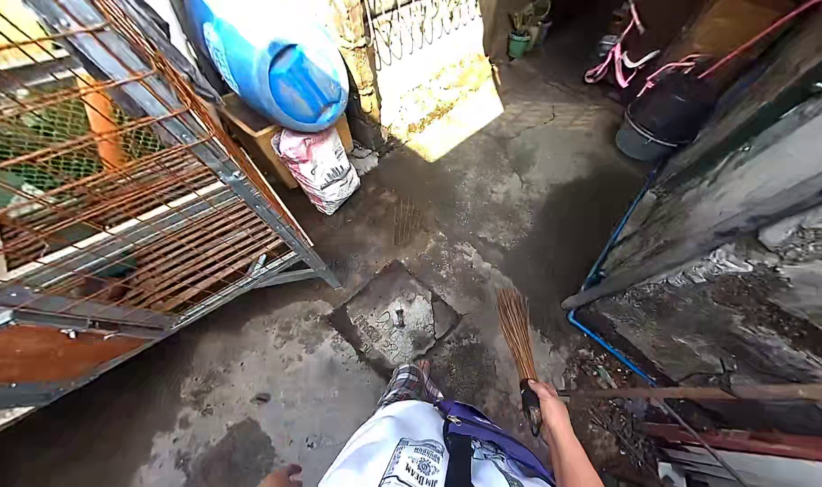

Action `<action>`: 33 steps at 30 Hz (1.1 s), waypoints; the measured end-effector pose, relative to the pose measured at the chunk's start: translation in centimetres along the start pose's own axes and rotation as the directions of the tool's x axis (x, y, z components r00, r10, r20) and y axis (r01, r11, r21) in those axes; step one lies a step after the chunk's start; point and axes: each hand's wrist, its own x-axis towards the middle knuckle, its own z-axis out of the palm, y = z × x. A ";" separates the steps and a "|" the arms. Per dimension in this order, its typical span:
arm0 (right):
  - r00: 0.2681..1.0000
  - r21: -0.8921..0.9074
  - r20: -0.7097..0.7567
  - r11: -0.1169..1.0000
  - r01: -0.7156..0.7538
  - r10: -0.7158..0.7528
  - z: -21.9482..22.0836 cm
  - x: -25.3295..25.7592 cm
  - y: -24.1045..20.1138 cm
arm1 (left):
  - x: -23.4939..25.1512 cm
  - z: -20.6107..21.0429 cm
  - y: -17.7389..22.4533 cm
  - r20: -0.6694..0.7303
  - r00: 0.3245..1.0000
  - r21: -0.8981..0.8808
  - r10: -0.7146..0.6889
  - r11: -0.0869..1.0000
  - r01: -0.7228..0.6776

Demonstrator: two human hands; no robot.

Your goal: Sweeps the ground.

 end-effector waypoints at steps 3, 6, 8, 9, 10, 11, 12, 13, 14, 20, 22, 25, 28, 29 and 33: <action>0.996 0.019 0.083 0.999 0.027 -0.028 4.0 2.9 -7.8 | 5.2 -3.0 5.7 -0.079 0.996 -0.155 -0.031 0.988 0.018; 0.976 -0.020 0.188 0.993 0.116 -0.110 8.9 5.9 -14.2 | 8.0 -9.6 17.6 -0.251 0.966 -0.372 0.059 0.916 -0.153; 0.953 -0.133 0.247 0.968 0.215 -0.177 12.0 7.4 -17.6 | 8.9 -13.2 27.0 -0.302 0.941 -0.581 0.155 0.752 -0.311; 0.937 -0.220 0.286 0.938 0.268 -0.201 13.5 8.1 -19.0 | 8.9 -14.7 31.6 -0.295 0.936 -0.686 0.194 0.639 -0.348; 0.918 -0.315 0.331 0.892 0.325 -0.218 15.3 8.6 -20.3 | 8.9 -16.1 36.1 -0.259 0.937 -0.789 0.236 0.507 -0.346; 0.900 -0.400 0.376 0.837 0.372 -0.221 17.0 9.0 -21.4 | 8.7 -17.3 40.2 -0.195 0.937 -0.873 0.289 0.384 -0.300; 0.881 -0.465 0.425 0.784 0.411 -0.209 18.5 9.2 -22.3 | 8.6 -18.3 43.7 -0.118 0.928 -0.926 0.353 0.298 -0.231; 0.852 -0.501 0.487 0.736 0.454 -0.194 19.8 9.5 -23.0 | 8.5 -19.3 46.7 -0.043 0.908 -0.952 0.418 0.259 -0.164; 0.805 -0.506 0.569 0.700 0.504 -0.168 20.9 9.7 -23.5 | 8.4 -20.2 49.1 0.012 0.884 -0.964 0.468 0.241 -0.114; 0.426 -0.386 0.894 0.717 0.581 0.136 22.2 16.0 -29.1 | 12.2 -24.9 57.6 0.031 0.963 -0.977 0.267 -0.197 0.086; 0.261 -0.368 0.929 0.706 0.605 0.261 22.6 19.6 -32.2 | 14.5 -26.7 58.7 0.085 0.978 -0.953 0.188 -0.272 0.135; 0.099 -0.400 0.882 0.622 0.673 0.460 22.9 25.7 -36.9 | 18.8 -28.4 59.2 0.194 0.978 -0.921 0.070 -0.330 0.207; 0.157 -0.508 0.790 0.489 0.709 0.593 23.3 32.0 -42.8 | 22.4 -28.9 59.4 0.166 0.977 -0.954 -0.132 -0.272 0.125; 0.194 -0.537 0.762 0.435 0.723 0.618 23.1 33.8 -44.5 | 23.2 -28.4 59.5 0.130 0.972 -0.961 -0.197 -0.267 0.074; 0.289 -0.619 0.679 0.313 0.721 0.675 20.9 41.3 -49.2 | 28.0 -28.4 63.9 0.093 0.866 -0.914 -0.491 -0.387 -0.121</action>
